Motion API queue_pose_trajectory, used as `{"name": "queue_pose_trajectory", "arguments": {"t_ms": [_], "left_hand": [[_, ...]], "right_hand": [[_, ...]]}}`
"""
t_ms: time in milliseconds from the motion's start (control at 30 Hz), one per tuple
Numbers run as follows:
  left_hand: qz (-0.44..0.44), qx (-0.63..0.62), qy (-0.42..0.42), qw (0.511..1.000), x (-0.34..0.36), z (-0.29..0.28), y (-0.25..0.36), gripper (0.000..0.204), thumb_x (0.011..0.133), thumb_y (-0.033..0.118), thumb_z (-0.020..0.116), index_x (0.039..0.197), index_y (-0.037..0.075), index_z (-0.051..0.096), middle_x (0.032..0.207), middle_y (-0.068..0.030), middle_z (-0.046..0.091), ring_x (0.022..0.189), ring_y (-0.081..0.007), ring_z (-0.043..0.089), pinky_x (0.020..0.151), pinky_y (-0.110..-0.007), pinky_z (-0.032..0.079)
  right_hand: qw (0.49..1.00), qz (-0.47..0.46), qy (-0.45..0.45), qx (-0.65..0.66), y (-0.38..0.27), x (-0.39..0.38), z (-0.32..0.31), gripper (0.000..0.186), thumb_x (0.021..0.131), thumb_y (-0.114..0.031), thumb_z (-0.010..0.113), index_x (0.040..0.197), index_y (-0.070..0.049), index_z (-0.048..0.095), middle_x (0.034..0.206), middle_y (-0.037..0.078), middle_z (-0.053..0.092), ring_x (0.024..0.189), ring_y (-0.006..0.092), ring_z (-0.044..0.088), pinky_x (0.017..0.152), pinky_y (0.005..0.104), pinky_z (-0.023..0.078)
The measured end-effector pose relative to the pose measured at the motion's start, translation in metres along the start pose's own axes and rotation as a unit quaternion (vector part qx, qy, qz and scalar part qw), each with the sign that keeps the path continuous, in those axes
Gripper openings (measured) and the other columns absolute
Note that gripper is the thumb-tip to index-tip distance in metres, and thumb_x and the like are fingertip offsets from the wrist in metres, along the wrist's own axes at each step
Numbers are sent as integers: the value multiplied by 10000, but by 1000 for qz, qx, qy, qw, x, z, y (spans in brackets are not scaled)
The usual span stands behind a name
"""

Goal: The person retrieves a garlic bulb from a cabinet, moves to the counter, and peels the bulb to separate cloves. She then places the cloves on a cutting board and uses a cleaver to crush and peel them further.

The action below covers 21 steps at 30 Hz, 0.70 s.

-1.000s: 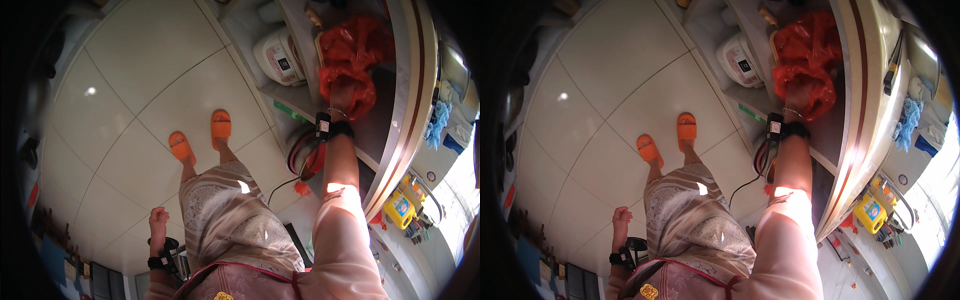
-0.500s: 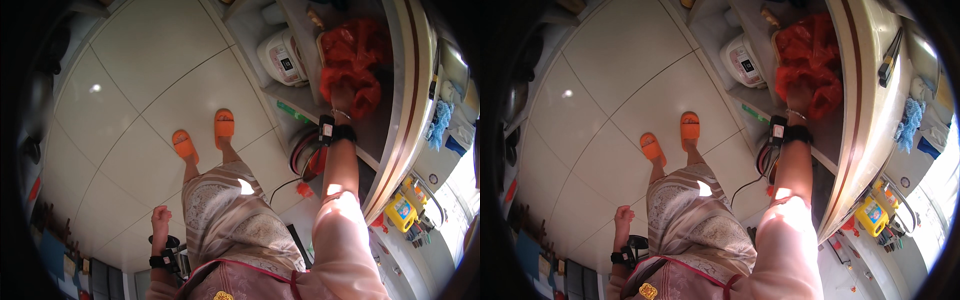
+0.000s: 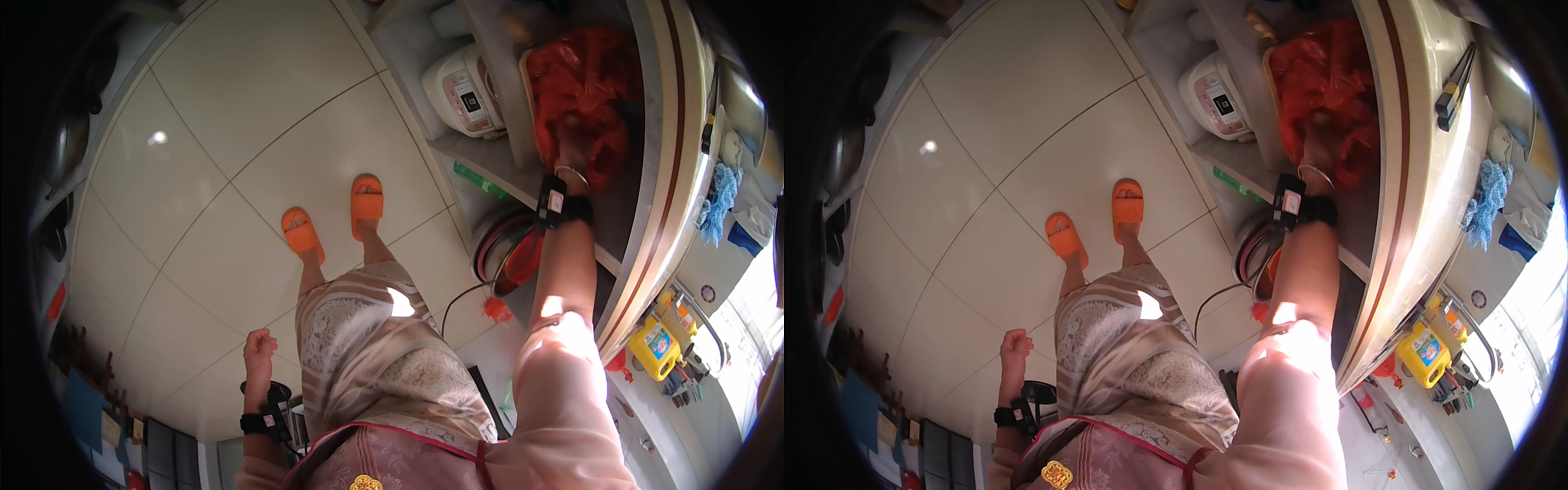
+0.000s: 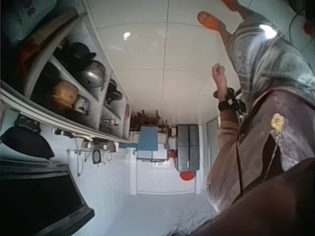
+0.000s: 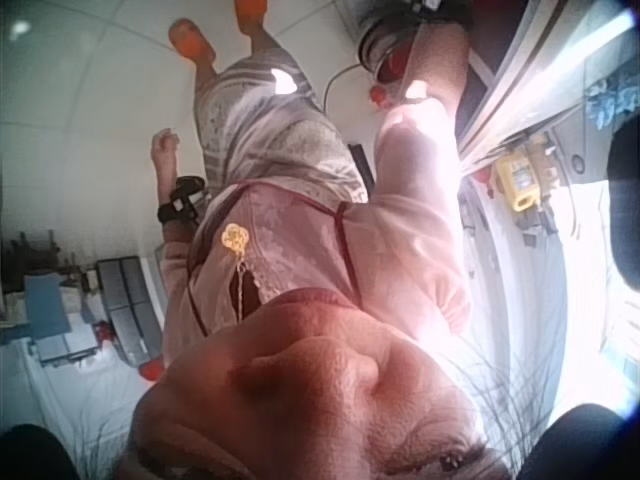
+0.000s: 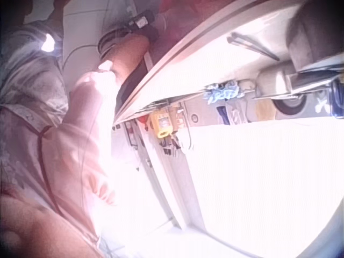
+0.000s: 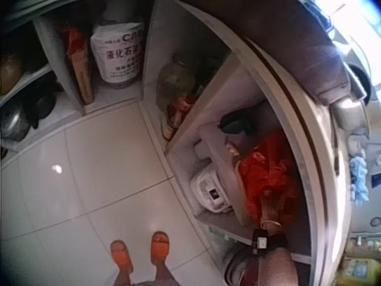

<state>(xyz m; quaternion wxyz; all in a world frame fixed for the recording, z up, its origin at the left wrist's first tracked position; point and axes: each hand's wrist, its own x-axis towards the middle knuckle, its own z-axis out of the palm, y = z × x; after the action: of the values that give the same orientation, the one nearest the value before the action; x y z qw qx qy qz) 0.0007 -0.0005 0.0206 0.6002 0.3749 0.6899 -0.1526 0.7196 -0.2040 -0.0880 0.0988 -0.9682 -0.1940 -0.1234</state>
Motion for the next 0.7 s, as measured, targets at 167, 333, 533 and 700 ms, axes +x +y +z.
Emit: {"name": "queue_pose_trajectory", "arguments": {"t_ms": [167, 333, 533, 700], "left_hand": [[-7, -3, 5, 1000, 0, -3, -3, 175, 937, 140, 534, 1076, 36, 557, 844, -20, 587, 743, -95, 524, 640, -221, 400], [50, -23, -12, 998, 6, -4, -1, 174, 921, 94, 556, 1082, 31, 558, 864, -4, 573, 767, -85, 521, 691, -223, 425], [197, -51, -32, 978, -20, 12, 91, 200, 891, 30, 603, 1088, 17, 570, 937, -24, 577, 846, -95, 551, 778, -233, 463], [286, -74, -153, 943, -111, 22, 221, 264, 941, 110, 569, 1182, 9, 532, 1069, -91, 602, 963, -145, 609, 822, -280, 512]], "right_hand": [[776, 375, -56, 505, -30, -5, -63, 411, 834, -121, 655, 1215, -79, 506, 1046, 64, 616, 956, 198, 591, 856, 344, 491], [582, 357, -170, 711, -93, -15, -112, 362, 833, -55, 678, 1169, -80, 545, 1078, 52, 612, 964, 193, 585, 920, 356, 477], [725, 197, -322, 577, -233, -82, -212, 496, 825, -75, 707, 1257, 6, 475, 1099, 68, 600, 999, 144, 565, 915, 290, 440], [694, 59, -433, 572, -312, -102, -319, 634, 772, -59, 761, 1309, -15, 426, 1205, 66, 524, 1060, 146, 527, 918, 282, 442]]}}
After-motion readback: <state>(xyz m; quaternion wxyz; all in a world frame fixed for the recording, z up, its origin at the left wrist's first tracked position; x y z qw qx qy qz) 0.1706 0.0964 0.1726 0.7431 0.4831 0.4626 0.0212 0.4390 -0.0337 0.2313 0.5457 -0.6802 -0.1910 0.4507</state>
